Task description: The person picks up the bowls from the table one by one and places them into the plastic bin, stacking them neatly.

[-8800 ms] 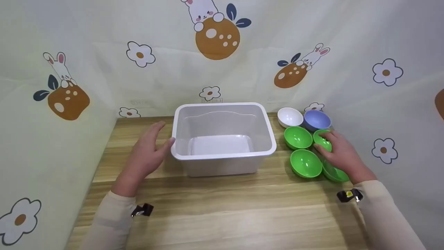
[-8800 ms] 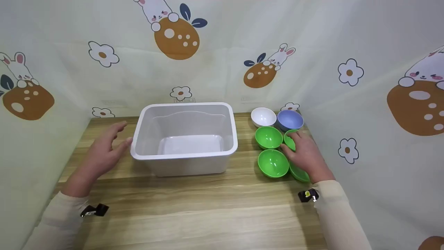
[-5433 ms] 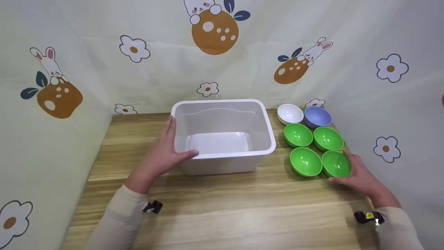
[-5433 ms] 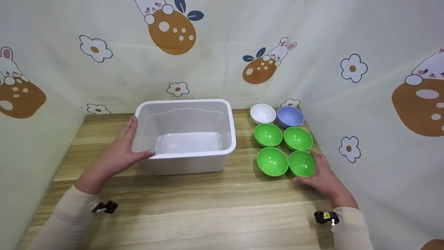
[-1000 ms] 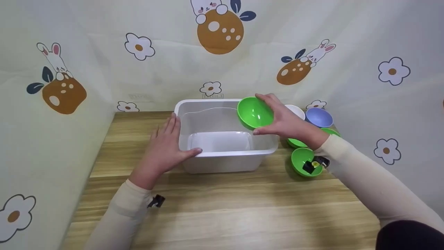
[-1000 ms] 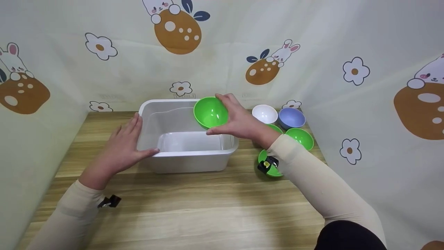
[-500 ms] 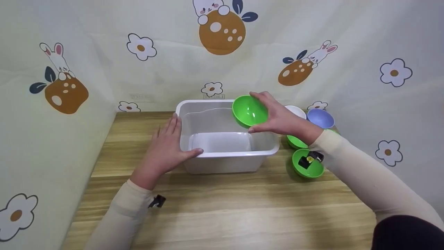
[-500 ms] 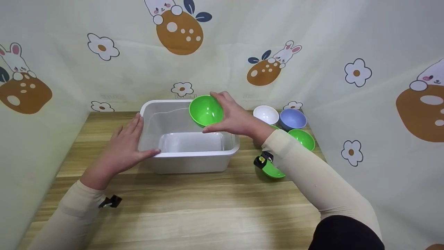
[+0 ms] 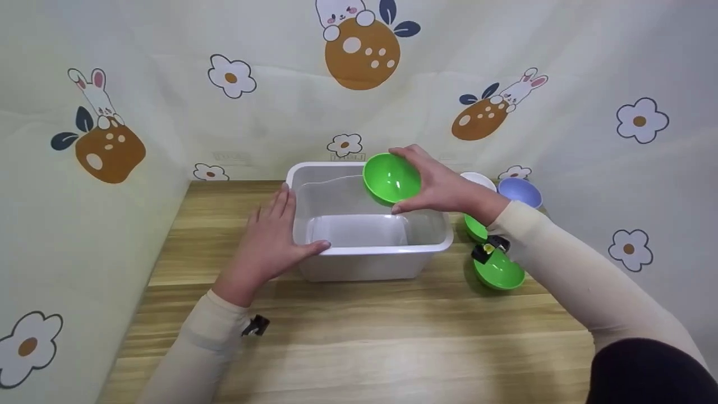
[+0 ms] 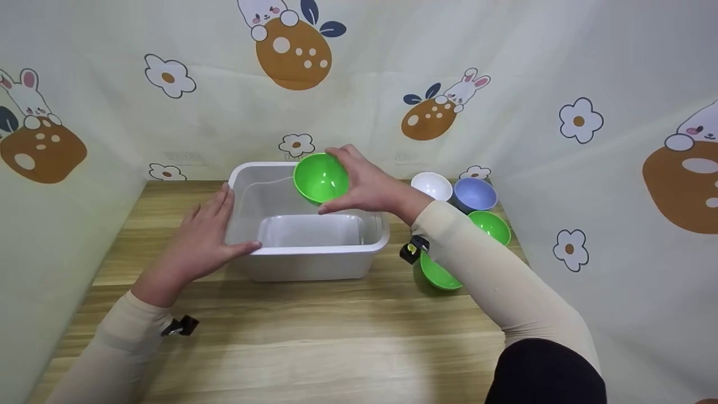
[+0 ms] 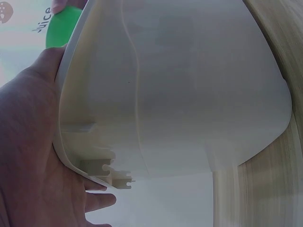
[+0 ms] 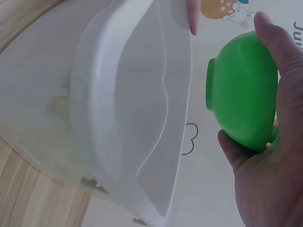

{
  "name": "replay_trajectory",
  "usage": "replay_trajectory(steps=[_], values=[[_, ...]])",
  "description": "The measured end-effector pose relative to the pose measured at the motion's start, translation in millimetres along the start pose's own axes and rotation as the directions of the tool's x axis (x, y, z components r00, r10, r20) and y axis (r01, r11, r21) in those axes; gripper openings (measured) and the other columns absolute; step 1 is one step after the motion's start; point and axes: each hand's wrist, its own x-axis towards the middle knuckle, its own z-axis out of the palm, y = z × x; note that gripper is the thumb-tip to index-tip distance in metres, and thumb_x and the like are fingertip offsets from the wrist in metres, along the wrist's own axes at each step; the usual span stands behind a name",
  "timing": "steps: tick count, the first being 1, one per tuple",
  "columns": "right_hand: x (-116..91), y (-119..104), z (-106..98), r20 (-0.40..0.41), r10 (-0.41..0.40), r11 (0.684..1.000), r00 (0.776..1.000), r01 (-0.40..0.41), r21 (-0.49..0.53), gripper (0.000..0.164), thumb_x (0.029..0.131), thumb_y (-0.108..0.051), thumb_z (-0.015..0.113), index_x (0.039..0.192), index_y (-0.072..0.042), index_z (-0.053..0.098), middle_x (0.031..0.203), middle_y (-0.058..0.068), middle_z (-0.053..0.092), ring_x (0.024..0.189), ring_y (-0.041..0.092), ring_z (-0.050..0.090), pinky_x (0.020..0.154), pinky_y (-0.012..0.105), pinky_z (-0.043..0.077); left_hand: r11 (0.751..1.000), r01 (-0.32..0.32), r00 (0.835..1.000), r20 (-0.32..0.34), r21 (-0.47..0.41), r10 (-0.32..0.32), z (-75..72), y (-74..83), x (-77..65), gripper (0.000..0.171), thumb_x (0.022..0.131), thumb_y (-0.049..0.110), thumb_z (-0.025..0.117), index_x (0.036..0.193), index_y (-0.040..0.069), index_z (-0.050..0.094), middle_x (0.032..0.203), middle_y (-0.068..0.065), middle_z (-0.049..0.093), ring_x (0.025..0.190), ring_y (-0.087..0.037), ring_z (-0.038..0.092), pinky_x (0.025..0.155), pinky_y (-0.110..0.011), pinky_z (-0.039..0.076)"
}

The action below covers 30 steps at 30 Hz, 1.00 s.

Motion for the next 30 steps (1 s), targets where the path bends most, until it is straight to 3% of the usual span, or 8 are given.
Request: replay_trajectory(steps=[9, 15, 23, 30], values=[[17, -3, 2, 0.02, -0.009, 1.0, 1.0, 0.009, -0.003, 0.118, 0.076, -0.042, 0.104, 0.17, -0.015, 0.038, 0.153, 0.007, 0.048, 0.138, 0.025, 0.051, 0.113, 0.046, 0.052, 1.0, 0.002, 1.0, 0.01, 0.0, -0.002, 0.0, -0.3, 0.8, 0.143, 0.086, 0.099, 0.053, 0.174, -0.005, 0.011, 0.184, -0.023, 0.003, 0.17, -0.042, 0.007, 0.132, -0.072, 0.005], [28, -3, 2, 0.035, -0.009, 1.0, 0.999, 0.009, 0.011, 0.116, 0.077, -0.034, 0.104, 0.169, -0.014, 0.037, 0.153, 0.008, 0.047, 0.139, 0.025, 0.05, 0.113, 0.045, 0.052, 1.0, 0.006, 1.0, 0.006, 0.0, -0.006, -0.2, -1.0, 0.5, 0.143, 0.086, 0.098, 0.054, 0.174, -0.005, 0.011, 0.184, -0.022, 0.003, 0.17, -0.042, 0.009, 0.132, -0.071, 0.006], [39, 0, 4, 0.041, 0.005, 1.0, 0.999, -0.005, 0.013, 0.116, 0.078, -0.038, 0.103, 0.169, -0.014, 0.035, 0.154, 0.008, 0.045, 0.14, 0.025, 0.049, 0.113, 0.045, 0.053, 1.0, 0.01, 1.0, 0.002, -0.003, -0.01, 0.8, -0.7, -0.3, 0.137, 0.089, 0.089, 0.063, 0.174, -0.005, 0.013, 0.184, -0.023, 0.006, 0.17, -0.042, 0.008, 0.132, -0.072, 0.007], [48, 5, 10, 0.033, -0.041, 0.999, 0.999, 0.04, 0.008, 0.118, 0.076, -0.039, 0.104, 0.169, -0.014, 0.036, 0.154, 0.006, 0.046, 0.139, 0.022, 0.049, 0.114, 0.044, 0.052, 1.0, 0.017, 1.0, 0.008, -0.011, -0.017, -0.1, 1.3, -0.4, 0.138, 0.088, 0.09, 0.064, 0.175, -0.004, 0.013, 0.184, -0.022, 0.004, 0.169, -0.043, 0.009, 0.132, -0.071, 0.007]])
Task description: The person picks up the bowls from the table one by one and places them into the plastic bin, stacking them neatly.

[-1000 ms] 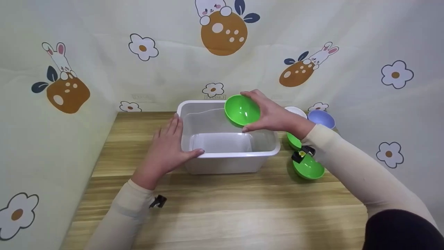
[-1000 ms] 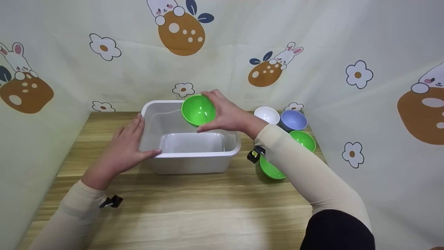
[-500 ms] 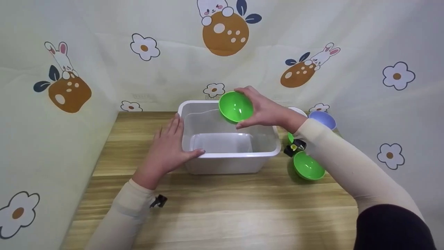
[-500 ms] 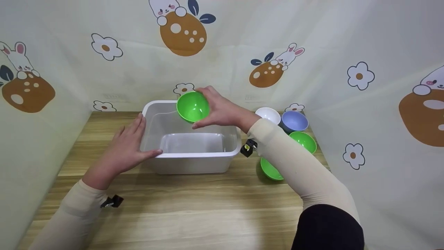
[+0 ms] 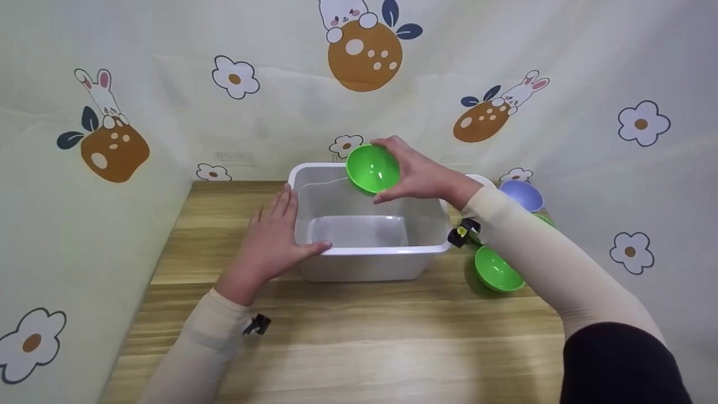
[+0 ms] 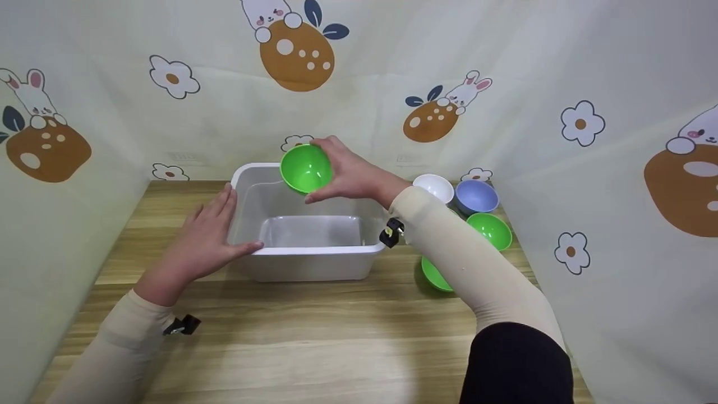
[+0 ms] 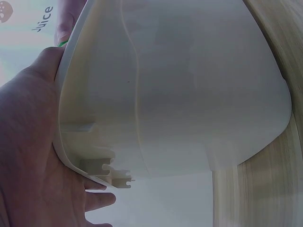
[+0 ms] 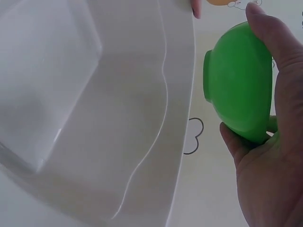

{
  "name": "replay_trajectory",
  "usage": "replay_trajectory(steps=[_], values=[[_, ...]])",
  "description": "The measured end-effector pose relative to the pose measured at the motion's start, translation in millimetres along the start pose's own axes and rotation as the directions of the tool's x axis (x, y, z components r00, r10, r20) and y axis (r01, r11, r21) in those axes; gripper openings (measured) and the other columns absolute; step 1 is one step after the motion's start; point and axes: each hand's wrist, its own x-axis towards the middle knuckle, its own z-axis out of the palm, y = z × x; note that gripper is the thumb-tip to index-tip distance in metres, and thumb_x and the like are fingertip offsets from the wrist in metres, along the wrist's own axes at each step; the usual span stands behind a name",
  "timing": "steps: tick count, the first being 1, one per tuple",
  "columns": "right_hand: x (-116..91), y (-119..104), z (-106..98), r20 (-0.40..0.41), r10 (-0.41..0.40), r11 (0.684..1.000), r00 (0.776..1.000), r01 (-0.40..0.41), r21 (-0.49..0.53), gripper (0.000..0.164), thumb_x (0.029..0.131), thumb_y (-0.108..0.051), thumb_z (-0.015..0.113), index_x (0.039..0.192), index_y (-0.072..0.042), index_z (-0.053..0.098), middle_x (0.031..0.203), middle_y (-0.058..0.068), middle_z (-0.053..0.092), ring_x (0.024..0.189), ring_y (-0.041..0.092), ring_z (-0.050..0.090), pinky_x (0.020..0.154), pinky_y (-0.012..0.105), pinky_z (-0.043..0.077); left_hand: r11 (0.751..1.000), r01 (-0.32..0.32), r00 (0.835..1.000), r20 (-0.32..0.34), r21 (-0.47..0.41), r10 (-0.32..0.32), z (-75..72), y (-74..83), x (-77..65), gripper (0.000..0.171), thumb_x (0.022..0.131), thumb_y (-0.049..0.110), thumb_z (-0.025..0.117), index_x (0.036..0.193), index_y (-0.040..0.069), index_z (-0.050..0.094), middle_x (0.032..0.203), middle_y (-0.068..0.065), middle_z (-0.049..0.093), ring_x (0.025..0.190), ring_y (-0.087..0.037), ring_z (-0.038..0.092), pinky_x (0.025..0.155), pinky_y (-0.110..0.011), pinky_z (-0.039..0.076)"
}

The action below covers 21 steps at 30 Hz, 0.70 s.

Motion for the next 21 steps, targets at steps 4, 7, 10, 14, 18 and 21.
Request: replay_trajectory(steps=[4, 7, 10, 14, 18, 21], values=[[6, 1, 3, -0.003, -0.018, 1.0, 1.0, 0.018, 0.005, 0.118, 0.074, -0.039, 0.105, 0.168, -0.015, 0.037, 0.153, 0.005, 0.047, 0.139, 0.021, 0.05, 0.113, 0.043, 0.052, 1.0, 0.0, 1.0, 0.003, -0.002, 0.0, -0.5, -0.2, 0.0, 0.14, 0.086, 0.093, 0.061, 0.175, -0.004, 0.012, 0.184, -0.021, 0.004, 0.17, -0.042, 0.007, 0.131, -0.072, 0.007], [9, 0, 6, 0.002, -0.022, 1.0, 1.0, 0.022, 0.01, 0.117, 0.074, -0.04, 0.105, 0.167, -0.016, 0.039, 0.152, 0.004, 0.047, 0.138, 0.02, 0.05, 0.112, 0.042, 0.053, 1.0, 0.0, 1.0, 0.008, 0.0, 0.0, -0.6, -0.3, -0.1, 0.141, 0.086, 0.095, 0.06, 0.175, -0.004, 0.012, 0.184, -0.021, 0.003, 0.17, -0.042, 0.007, 0.131, -0.072, 0.007], [13, 1, 9, 0.002, -0.024, 1.0, 1.0, 0.024, 0.009, 0.115, 0.075, -0.042, 0.105, 0.166, -0.017, 0.04, 0.151, 0.003, 0.047, 0.138, 0.019, 0.05, 0.111, 0.041, 0.053, 1.0, 0.0, 1.0, 0.007, 0.0, 0.0, -1.0, -0.1, -0.2, 0.14, 0.087, 0.093, 0.061, 0.174, -0.004, 0.012, 0.184, -0.021, 0.003, 0.17, -0.041, 0.007, 0.131, -0.072, 0.007], [19, 5, 15, -0.005, -0.031, 1.0, 1.0, 0.031, -0.007, 0.116, 0.075, -0.043, 0.104, 0.166, -0.015, 0.04, 0.151, 0.003, 0.047, 0.137, 0.019, 0.051, 0.11, 0.039, 0.054, 1.0, -0.002, 1.0, 0.005, 0.007, 0.002, -1.4, -0.3, -0.6, 0.14, 0.087, 0.093, 0.06, 0.174, -0.004, 0.012, 0.184, -0.022, 0.004, 0.17, -0.042, 0.007, 0.131, -0.072, 0.007], [26, 8, 21, -0.01, -0.043, 0.999, 0.999, 0.043, -0.028, 0.117, 0.074, -0.042, 0.105, 0.167, -0.012, 0.039, 0.151, 0.006, 0.047, 0.137, 0.021, 0.051, 0.11, 0.038, 0.054, 1.0, -0.003, 1.0, 0.007, 0.018, 0.003, -0.8, -1.0, -0.4, 0.141, 0.086, 0.095, 0.058, 0.175, -0.004, 0.012, 0.184, -0.022, 0.004, 0.17, -0.042, 0.008, 0.131, -0.072, 0.007], [30, 9, 24, -0.013, -0.057, 0.998, 0.998, 0.057, -0.029, 0.117, 0.074, -0.041, 0.106, 0.167, -0.013, 0.041, 0.152, 0.007, 0.047, 0.138, 0.021, 0.052, 0.111, 0.038, 0.054, 1.0, -0.005, 1.0, 0.001, 0.023, 0.005, 0.3, -1.0, -0.1, 0.139, 0.087, 0.092, 0.061, 0.174, -0.004, 0.013, 0.184, -0.022, 0.004, 0.17, -0.042, 0.009, 0.131, -0.072, 0.008]])
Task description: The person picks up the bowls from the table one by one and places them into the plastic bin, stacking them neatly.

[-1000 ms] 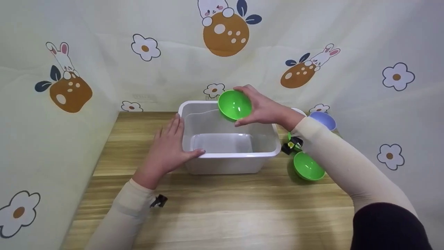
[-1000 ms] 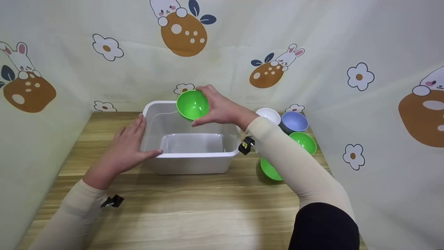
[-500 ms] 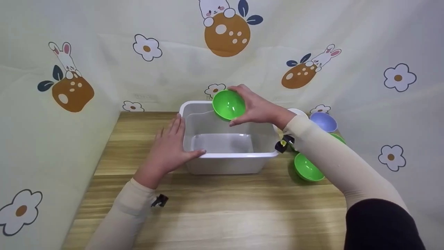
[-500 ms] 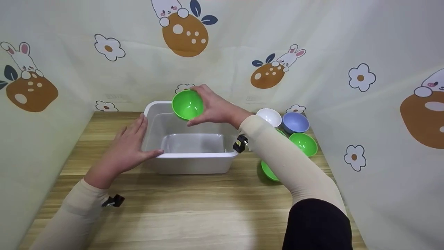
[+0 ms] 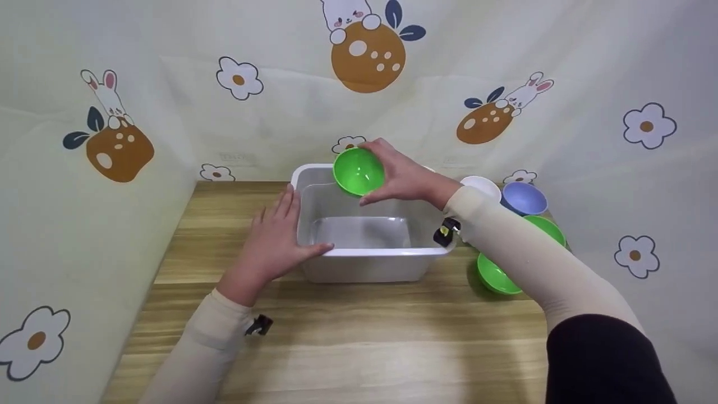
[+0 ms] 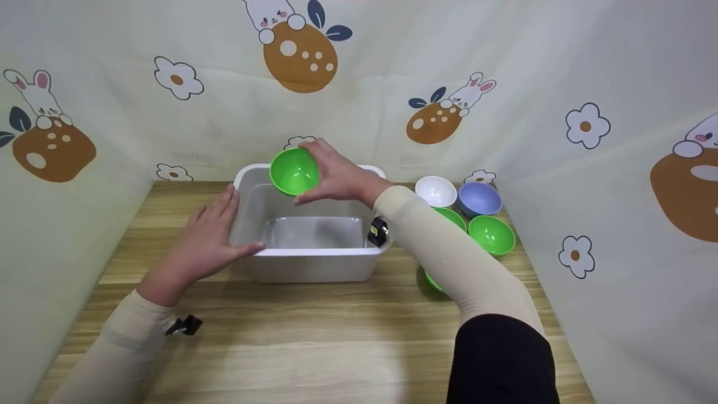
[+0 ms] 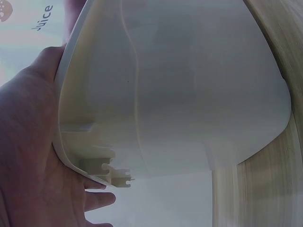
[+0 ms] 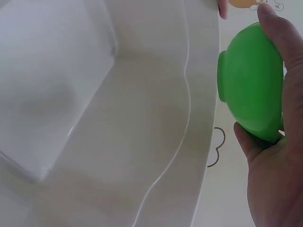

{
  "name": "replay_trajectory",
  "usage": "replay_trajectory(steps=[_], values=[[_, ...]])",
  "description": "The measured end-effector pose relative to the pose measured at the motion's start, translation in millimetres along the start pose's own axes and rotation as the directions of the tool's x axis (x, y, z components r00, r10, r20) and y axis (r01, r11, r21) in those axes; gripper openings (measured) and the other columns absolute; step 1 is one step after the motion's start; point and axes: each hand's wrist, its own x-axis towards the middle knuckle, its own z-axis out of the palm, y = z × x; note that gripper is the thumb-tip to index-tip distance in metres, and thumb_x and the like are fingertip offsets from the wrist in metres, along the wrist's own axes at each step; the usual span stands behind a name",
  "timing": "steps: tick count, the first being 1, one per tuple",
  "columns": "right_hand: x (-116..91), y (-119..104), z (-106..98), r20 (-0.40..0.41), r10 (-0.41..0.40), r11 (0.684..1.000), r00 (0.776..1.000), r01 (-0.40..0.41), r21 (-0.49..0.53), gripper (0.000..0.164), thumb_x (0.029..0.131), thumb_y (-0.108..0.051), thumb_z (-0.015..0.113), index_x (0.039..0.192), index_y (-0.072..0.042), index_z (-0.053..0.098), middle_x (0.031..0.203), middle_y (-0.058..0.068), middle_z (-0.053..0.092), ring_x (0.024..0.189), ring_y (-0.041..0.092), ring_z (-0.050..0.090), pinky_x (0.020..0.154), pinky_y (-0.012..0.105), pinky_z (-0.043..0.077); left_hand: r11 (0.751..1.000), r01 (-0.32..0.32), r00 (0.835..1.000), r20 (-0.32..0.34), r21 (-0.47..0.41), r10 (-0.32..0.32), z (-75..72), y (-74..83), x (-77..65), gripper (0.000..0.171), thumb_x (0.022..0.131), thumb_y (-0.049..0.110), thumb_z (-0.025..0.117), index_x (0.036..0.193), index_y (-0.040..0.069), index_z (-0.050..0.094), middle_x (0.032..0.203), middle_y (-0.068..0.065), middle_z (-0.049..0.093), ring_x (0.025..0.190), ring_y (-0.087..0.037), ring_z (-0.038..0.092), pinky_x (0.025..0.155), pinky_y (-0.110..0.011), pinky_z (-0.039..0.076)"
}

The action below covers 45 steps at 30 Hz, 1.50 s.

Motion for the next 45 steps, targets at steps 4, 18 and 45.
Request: replay_trajectory(steps=[4, 18, 45], values=[[4, 3, 4, -0.001, -0.026, 1.0, 1.0, 0.026, -0.004, 0.118, 0.073, -0.038, 0.106, 0.168, -0.012, 0.041, 0.152, 0.008, 0.047, 0.138, 0.021, 0.052, 0.113, 0.04, 0.052, 1.0, -0.008, 1.0, -0.012, 0.004, 0.008, 1.2, 0.4, 0.1, 0.136, 0.089, 0.088, 0.064, 0.174, -0.006, 0.014, 0.184, -0.023, 0.006, 0.169, -0.041, 0.011, 0.132, -0.072, 0.009], [10, 8, 20, 0.044, -0.052, 0.997, 0.998, 0.054, -0.053, 0.12, 0.073, -0.046, 0.105, 0.168, -0.014, 0.039, 0.155, 0.008, 0.048, 0.139, 0.022, 0.054, 0.118, 0.041, 0.047, 1.0, -0.004, 1.0, -0.003, -0.001, 0.004, 0.5, -0.8, -0.6, 0.138, 0.089, 0.092, 0.06, 0.174, -0.004, 0.011, 0.184, -0.022, 0.004, 0.17, -0.039, 0.007, 0.132, -0.07, 0.006], [19, 13, 55, 0.21, -0.036, 0.994, 0.977, 0.058, -0.096, 0.117, 0.074, -0.047, 0.103, 0.165, -0.009, 0.04, 0.152, 0.009, 0.05, 0.135, 0.022, 0.055, 0.118, 0.041, 0.047, 1.0, -0.014, 1.0, -0.011, -0.013, 0.014, 1.3, -1.0, -0.6, 0.139, 0.088, 0.096, 0.055, 0.174, -0.005, 0.014, 0.184, -0.022, 0.003, 0.17, -0.041, 0.008, 0.131, -0.072, 0.008]])
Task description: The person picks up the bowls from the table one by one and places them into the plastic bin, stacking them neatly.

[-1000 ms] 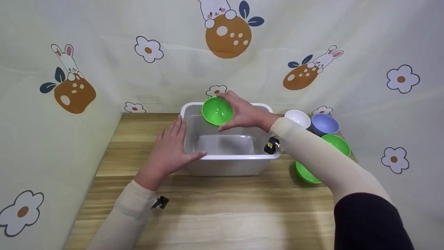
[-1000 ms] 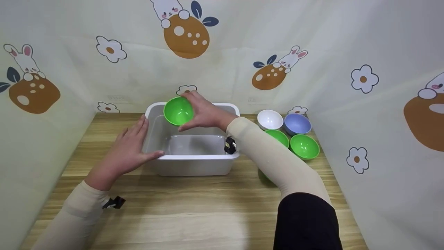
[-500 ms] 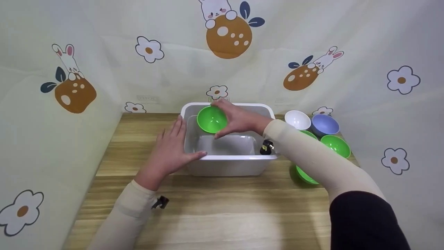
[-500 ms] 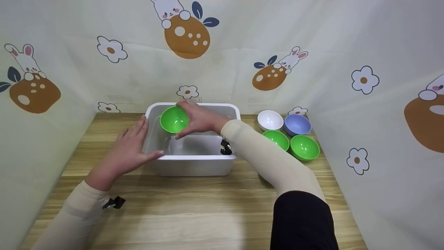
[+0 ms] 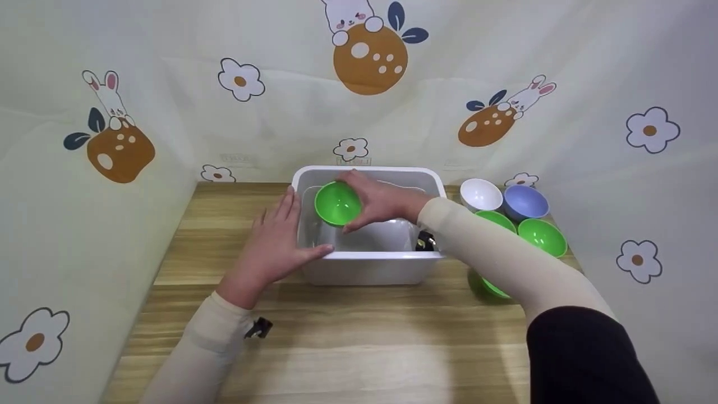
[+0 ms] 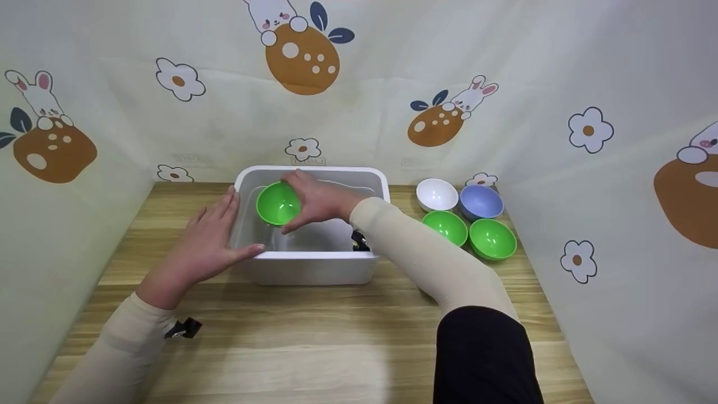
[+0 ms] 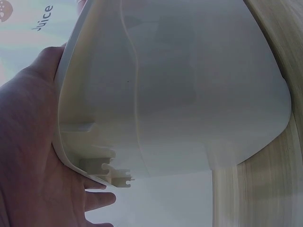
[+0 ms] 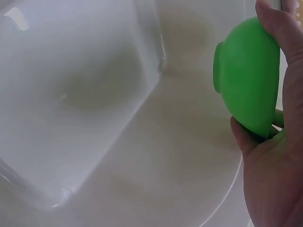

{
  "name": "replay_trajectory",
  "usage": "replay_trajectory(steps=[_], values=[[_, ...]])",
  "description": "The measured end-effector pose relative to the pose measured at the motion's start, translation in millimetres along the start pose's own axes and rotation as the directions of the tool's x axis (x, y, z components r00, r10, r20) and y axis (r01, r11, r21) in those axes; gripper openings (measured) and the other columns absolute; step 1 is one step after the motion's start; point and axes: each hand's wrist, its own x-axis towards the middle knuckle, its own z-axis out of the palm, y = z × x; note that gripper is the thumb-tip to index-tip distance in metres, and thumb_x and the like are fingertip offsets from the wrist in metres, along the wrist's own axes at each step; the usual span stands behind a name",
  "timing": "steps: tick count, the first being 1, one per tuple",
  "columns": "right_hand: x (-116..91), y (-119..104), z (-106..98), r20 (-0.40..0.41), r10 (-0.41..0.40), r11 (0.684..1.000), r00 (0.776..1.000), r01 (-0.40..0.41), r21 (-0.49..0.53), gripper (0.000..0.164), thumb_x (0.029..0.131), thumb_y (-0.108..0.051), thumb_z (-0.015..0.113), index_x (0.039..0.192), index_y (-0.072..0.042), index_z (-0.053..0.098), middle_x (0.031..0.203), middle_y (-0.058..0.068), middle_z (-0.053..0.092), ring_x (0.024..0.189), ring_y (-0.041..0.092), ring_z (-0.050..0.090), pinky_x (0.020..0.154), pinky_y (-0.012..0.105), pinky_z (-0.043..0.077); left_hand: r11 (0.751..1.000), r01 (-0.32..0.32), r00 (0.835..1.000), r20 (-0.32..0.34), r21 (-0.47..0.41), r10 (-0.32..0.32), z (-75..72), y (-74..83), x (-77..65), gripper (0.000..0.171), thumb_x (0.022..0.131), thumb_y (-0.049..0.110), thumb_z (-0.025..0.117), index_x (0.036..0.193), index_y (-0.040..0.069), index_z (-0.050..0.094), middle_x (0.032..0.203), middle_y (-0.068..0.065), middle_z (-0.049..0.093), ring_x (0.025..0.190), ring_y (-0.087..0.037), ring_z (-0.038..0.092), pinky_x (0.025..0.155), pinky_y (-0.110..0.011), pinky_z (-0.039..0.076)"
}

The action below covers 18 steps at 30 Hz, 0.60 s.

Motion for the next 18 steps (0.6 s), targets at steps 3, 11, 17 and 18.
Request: replay_trajectory(steps=[3, 11, 17, 18], values=[[1, 1, 3, 0.015, -0.007, 1.0, 1.0, 0.008, -0.03, 0.117, 0.076, -0.048, 0.102, 0.165, -0.007, 0.039, 0.153, 0.011, 0.048, 0.135, 0.023, 0.055, 0.117, 0.039, 0.048, 1.0, -0.005, 1.0, -0.002, -0.003, 0.005, -0.4, 0.3, -0.1, 0.139, 0.088, 0.096, 0.055, 0.174, -0.005, 0.014, 0.184, -0.022, 0.004, 0.17, -0.04, 0.009, 0.132, -0.071, 0.008], [5, 4, 13, 0.053, -0.017, 0.996, 0.998, 0.022, -0.083, 0.118, 0.076, -0.052, 0.101, 0.164, -0.003, 0.039, 0.15, 0.014, 0.049, 0.132, 0.025, 0.056, 0.115, 0.038, 0.049, 1.0, -0.004, 1.0, -0.006, -0.01, 0.003, -1.0, 0.5, -0.2, 0.14, 0.087, 0.097, 0.055, 0.174, -0.004, 0.014, 0.184, -0.021, 0.005, 0.17, -0.04, 0.01, 0.131, -0.072, 0.01], [9, 4, 21, 0.089, -0.024, 0.995, 0.996, 0.032, -0.094, 0.114, 0.077, -0.046, 0.101, 0.163, -0.002, 0.041, 0.15, 0.016, 0.049, 0.134, 0.027, 0.055, 0.117, 0.037, 0.047, 1.0, -0.005, 1.0, -0.017, -0.021, 0.005, -0.2, 0.0, -0.5, 0.136, 0.089, 0.09, 0.062, 0.174, -0.005, 0.016, 0.184, -0.022, 0.006, 0.169, -0.042, 0.012, 0.131, -0.073, 0.011], [10, 5, 22, 0.091, -0.03, 0.994, 0.995, 0.04, -0.101, 0.113, 0.077, -0.045, 0.101, 0.162, -0.001, 0.041, 0.15, 0.017, 0.049, 0.134, 0.027, 0.055, 0.118, 0.037, 0.046, 1.0, -0.007, 1.0, -0.022, -0.022, 0.007, 0.2, -0.2, -0.5, 0.134, 0.09, 0.088, 0.064, 0.174, -0.005, 0.017, 0.183, -0.022, 0.007, 0.169, -0.043, 0.012, 0.131, -0.073, 0.011]])
